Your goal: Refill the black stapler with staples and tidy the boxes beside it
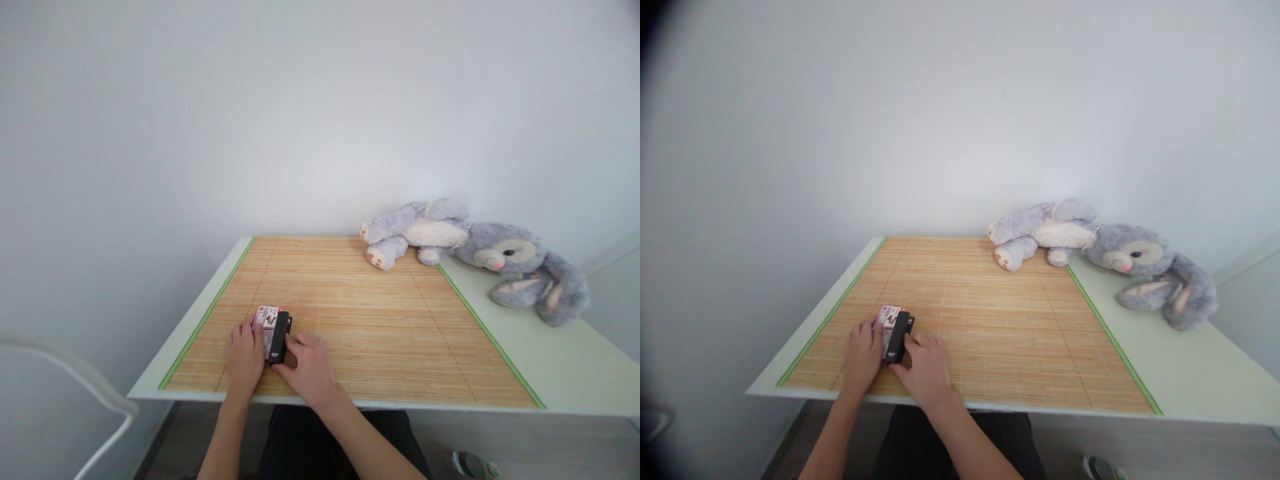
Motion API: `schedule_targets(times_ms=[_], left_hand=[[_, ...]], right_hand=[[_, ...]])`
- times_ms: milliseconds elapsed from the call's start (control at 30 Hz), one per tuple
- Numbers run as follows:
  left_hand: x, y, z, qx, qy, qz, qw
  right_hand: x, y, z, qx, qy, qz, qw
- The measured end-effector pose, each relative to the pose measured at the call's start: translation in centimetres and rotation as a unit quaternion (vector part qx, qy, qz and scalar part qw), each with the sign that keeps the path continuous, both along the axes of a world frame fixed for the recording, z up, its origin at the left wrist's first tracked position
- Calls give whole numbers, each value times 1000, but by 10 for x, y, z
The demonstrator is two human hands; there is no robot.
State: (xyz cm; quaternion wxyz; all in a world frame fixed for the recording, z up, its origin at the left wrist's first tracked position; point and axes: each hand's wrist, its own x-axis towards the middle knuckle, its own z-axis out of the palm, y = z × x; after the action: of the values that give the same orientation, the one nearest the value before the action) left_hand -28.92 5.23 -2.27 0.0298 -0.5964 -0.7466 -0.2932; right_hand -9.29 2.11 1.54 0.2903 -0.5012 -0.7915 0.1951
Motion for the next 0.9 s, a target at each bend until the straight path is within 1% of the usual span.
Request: schedule_targets(times_ms=[233, 333, 400, 467, 500, 533, 567, 600, 633, 700, 733, 767, 833, 900], left_hand=[[3, 0, 5, -5, -15, 0, 1000], [2, -5, 14, 10, -23, 13, 1000], [9, -13, 26, 47, -25, 39, 998], [26, -24, 39, 91, -33, 47, 994], [39, -29, 45, 105, -40, 29, 993], [55, -34, 50, 109, -51, -10, 993], [73, -37, 54, 105, -59, -68, 990], [92, -39, 56, 82, -59, -137, 985], [111, -39, 56, 52, -48, -193, 979], [142, -33, 51, -2, -20, -262, 965], [154, -28, 48, -19, 0, -275, 961], [162, -23, 43, -31, 19, -268, 963], [171, -14, 34, -47, 55, -234, 969], [173, -9, 26, -57, 85, -200, 974]], right_hand=[[-3, -2, -3, -2, -4, -3, 1000], [2, -5, -2, -5, 2, -1, 1000], [19, -7, 0, -2, 2, -10, 1000], [48, -6, 4, 11, -10, -37, 999], [66, -4, 5, 21, -20, -60, 998], [87, -1, 5, 35, -32, -91, 995], [107, 1, 5, 47, -49, -126, 990], [126, 4, 4, 55, -71, -154, 984], [144, 6, 2, 61, -94, -181, 977], [169, 8, -5, 51, -149, -218, 963], [176, 8, -9, 43, -174, -225, 958], [180, 8, -13, 34, -198, -228, 953], [180, 6, -19, 19, -235, -226, 945], [174, 4, -22, 9, -256, -225, 940]])
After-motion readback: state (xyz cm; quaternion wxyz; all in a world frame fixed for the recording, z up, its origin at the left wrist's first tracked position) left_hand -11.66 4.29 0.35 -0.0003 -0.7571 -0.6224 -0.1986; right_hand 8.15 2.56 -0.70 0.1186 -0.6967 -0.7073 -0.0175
